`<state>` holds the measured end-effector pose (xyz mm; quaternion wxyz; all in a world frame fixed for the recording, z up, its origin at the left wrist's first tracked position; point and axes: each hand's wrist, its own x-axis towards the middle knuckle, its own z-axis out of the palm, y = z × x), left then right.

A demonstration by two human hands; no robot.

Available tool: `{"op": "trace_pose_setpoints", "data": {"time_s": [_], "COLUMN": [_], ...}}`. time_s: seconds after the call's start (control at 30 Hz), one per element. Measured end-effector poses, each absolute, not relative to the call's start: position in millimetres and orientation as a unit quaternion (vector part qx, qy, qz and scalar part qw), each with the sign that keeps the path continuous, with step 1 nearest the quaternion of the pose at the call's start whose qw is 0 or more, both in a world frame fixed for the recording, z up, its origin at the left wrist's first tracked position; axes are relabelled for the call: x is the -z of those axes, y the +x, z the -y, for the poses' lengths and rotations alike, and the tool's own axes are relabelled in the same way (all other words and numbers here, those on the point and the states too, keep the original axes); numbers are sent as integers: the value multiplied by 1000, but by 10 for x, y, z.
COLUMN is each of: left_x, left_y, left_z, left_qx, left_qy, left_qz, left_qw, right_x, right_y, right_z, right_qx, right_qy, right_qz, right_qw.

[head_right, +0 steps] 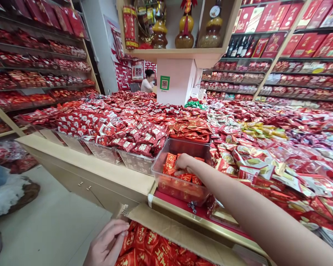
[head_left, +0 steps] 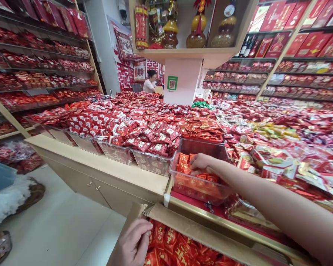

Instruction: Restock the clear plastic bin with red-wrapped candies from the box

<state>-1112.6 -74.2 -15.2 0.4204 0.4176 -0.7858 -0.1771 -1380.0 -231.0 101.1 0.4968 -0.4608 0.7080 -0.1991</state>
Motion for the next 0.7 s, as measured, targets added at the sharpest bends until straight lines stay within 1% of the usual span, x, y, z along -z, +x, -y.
{"op": "trace_pose_setpoints", "data": {"time_s": [0.07, 0.13, 0.23, 0.3, 0.5, 0.6, 0.7], "left_x": [144, 144, 145, 143, 140, 146, 146], "left_y": [-11132, -11134, -11133, -11134, -11138, -11142, -11151], "left_z": [746, 752, 756, 754, 732, 733, 741], "left_qx": [173, 174, 174, 172, 179, 181, 171], "left_qy": [408, 400, 393, 390, 396, 394, 392], "left_qz": [787, 789, 792, 794, 799, 804, 804], "left_qw": [429, 432, 435, 434, 416, 408, 412], "right_x": [-966, -965, -1003, -1021, -920, -857, -887], "right_y": [-13741, -13689, -13638, -13634, -13674, -13637, -13620], "right_z": [2269, 2245, 2246, 2270, 2382, 2401, 2394], "right_qx": [119, 41, -60, -107, -90, -111, -124], "right_qy": [-497, -547, -632, -677, -742, -776, -792], "right_qz": [-712, -708, -689, -672, -639, -608, -587], "right_qw": [481, 444, 350, 281, 180, 124, 116]}}
